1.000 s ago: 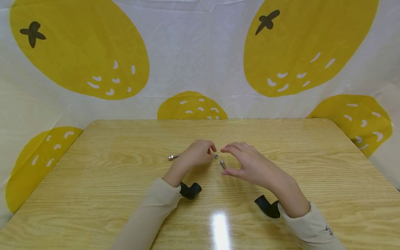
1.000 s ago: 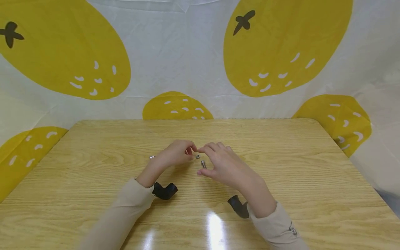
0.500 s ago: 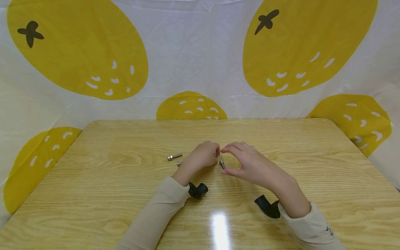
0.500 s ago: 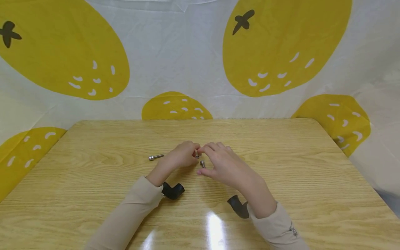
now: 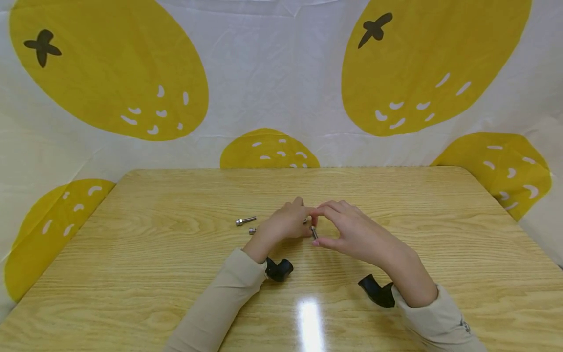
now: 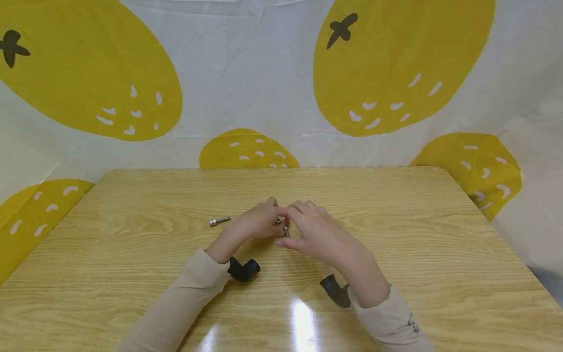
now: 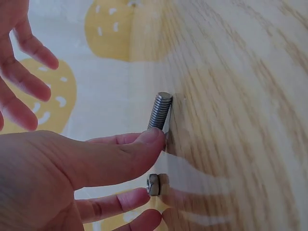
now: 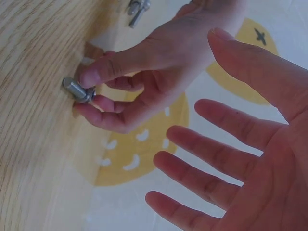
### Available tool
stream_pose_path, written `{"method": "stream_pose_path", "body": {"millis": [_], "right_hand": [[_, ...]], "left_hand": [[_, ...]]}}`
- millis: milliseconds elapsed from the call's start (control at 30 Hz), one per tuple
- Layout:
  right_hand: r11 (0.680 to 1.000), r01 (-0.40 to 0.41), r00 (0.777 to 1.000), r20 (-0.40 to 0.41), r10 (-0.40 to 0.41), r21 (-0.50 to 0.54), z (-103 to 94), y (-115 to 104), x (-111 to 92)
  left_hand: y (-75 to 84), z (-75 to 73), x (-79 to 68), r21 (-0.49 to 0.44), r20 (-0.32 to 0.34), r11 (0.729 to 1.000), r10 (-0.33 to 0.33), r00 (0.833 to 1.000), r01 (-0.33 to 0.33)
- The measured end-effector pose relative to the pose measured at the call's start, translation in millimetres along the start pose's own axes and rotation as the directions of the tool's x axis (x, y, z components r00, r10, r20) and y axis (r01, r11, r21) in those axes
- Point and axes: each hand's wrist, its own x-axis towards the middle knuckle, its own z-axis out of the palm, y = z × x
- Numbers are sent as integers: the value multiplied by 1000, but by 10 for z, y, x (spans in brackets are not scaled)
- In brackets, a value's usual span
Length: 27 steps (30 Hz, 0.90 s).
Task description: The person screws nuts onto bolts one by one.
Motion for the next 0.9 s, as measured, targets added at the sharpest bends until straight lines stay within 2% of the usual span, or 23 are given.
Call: {"method": "stream_pose_path", "body": {"millis": [300, 533, 633, 800, 900], "right_hand": [[1000, -13, 1000, 8, 13, 12, -32, 2, -12], [1000, -31, 999, -12, 31, 4, -75, 26, -27], [999, -43, 999, -15, 43, 7, -81, 42, -5], [995, -81, 997, 1, 81, 51, -75, 69, 91], [989, -124, 992, 38, 121, 83, -56, 101, 189]], "left_hand": [[17, 15, -3, 19, -3, 1000, 8, 1000, -8], [-93, -40, -48, -1, -73, 997, 76, 994, -76], [-155, -131, -129, -50, -127, 994, 95, 987, -102], [-216, -294, -370, -167, -208, 981, 64, 976, -100], [-251, -344, -524, -198, -267, 972, 75, 961, -130]]}}
